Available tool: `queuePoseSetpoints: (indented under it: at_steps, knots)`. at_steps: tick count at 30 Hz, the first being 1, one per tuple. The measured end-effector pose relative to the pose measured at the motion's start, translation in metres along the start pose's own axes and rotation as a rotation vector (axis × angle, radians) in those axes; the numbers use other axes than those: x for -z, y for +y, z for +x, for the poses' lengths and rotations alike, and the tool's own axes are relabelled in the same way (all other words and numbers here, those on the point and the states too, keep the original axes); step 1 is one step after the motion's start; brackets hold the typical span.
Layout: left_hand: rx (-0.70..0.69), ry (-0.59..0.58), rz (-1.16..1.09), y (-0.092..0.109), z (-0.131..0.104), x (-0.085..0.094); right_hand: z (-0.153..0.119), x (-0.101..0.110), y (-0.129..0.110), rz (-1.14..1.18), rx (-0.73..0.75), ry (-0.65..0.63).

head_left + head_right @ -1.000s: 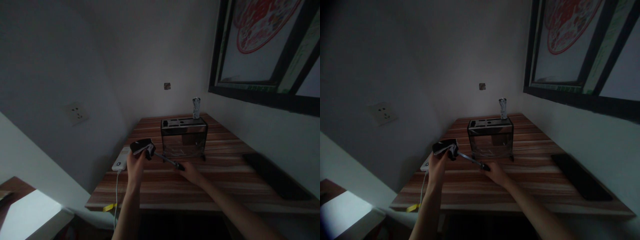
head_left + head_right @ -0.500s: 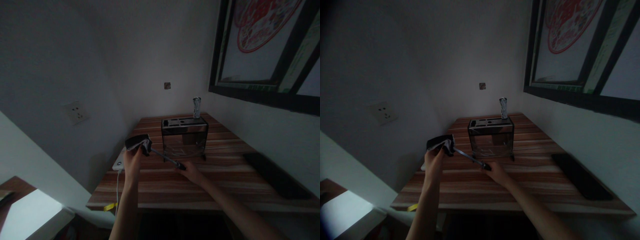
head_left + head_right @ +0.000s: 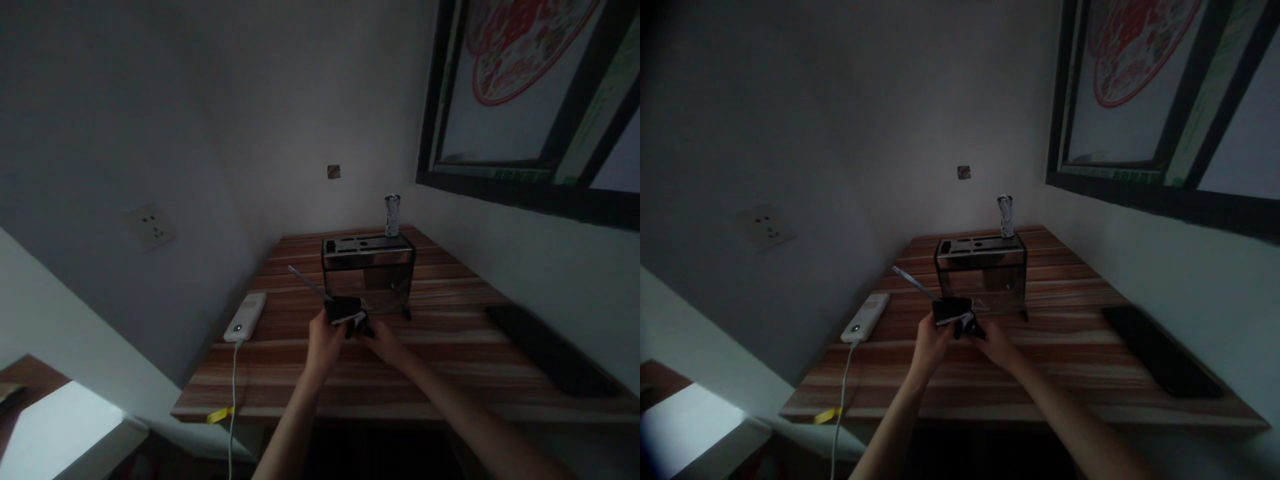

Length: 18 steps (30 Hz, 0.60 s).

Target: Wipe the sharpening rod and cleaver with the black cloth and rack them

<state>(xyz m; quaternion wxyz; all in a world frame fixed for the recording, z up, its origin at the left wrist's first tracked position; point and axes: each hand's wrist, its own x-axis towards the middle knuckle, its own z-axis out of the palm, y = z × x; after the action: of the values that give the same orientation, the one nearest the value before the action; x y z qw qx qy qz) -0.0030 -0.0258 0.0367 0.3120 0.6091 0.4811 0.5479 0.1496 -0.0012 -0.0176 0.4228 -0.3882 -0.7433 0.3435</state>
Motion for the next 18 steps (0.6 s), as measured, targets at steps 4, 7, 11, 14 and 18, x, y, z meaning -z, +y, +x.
queuePoseSetpoints:
  at_steps: [4,7,11,14,18]
  knots:
    - [0.01,-0.025,-0.002,-0.01,-0.002,-0.01,0.001,0.0,0.007,-0.009,-0.007,0.022]
    - [0.03,-0.046,-0.021,-0.012,-0.001,-0.01,0.001,-0.001,0.012,-0.022,0.001,0.018]
    - [0.03,-0.036,-0.029,-0.012,-0.001,-0.011,0.001,-0.001,0.014,-0.039,0.01,0.019]
    - [0.036,-0.027,-0.058,-0.014,-0.002,-0.014,0.001,0.0,0.011,-0.047,0.022,0.025]
    - [0.057,-0.003,-0.091,-0.013,-0.004,-0.016,0.0,0.002,0.007,-0.065,0.028,0.029]
